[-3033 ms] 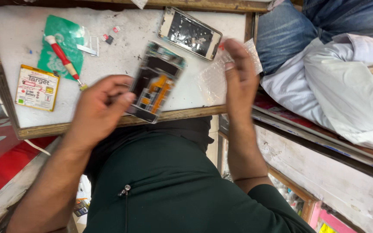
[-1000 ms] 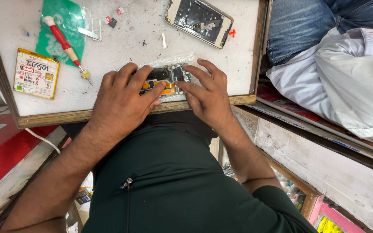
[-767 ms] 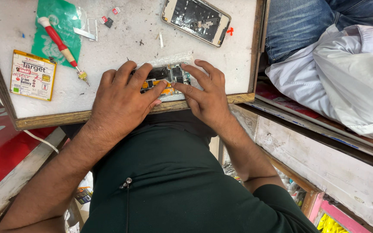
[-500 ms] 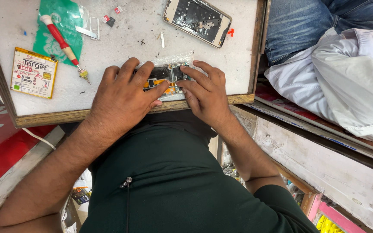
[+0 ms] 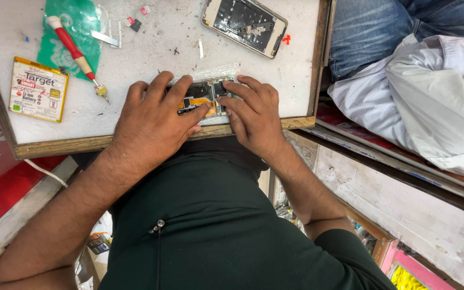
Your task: The person disassembles a smartphone, removes the motherboard and battery, and then reassembles the device by placing the battery and motherboard back into the chassis. They use a screwdriver to secure components and handle the screen and internal parts throughout the process.
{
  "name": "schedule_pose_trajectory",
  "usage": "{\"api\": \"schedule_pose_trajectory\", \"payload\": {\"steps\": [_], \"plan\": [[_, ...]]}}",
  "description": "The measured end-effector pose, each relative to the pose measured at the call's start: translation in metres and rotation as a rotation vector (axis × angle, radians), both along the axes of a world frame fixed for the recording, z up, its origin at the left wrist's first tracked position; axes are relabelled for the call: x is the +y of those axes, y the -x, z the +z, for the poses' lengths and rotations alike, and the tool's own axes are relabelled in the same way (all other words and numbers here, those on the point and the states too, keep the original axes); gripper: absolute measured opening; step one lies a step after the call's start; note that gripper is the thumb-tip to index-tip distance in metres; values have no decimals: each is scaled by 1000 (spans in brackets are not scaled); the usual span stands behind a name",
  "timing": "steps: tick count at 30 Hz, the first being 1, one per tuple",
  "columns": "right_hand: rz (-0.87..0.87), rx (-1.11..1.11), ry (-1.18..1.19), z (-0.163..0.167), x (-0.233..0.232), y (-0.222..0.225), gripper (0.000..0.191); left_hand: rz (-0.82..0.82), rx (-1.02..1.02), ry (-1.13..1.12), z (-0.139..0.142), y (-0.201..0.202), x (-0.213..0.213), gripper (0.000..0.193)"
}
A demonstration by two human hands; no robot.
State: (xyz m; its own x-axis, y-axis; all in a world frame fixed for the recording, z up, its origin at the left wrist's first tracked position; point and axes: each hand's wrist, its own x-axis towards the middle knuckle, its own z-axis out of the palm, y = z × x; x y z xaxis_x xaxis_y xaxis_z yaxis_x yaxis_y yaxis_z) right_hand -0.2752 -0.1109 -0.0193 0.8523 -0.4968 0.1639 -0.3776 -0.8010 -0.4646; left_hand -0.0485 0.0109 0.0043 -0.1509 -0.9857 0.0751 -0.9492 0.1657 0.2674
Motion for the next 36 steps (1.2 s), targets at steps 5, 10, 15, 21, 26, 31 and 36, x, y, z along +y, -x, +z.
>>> {"api": "schedule_pose_trajectory", "payload": {"steps": [5,10,15,21,26,31,36], "plan": [[-13,-21,-31,2,1,-1,24,7,-22,0,2,2,-3,52],[12,-29,-51,6,-1,-2,33,10,-44,7,-2,8,-5,53],[3,-22,-58,6,-1,-2,42,43,-18,72,-9,12,-4,41],[-8,-15,-88,7,-1,0,46,55,71,76,-11,12,-1,49],[-86,-40,-64,3,3,-3,48,80,69,99,-12,15,-2,47],[-147,-60,-34,-4,12,-3,46,114,52,163,-16,16,-5,40],[-146,-63,-52,-5,10,-1,45,129,132,154,-8,3,5,53]]}}
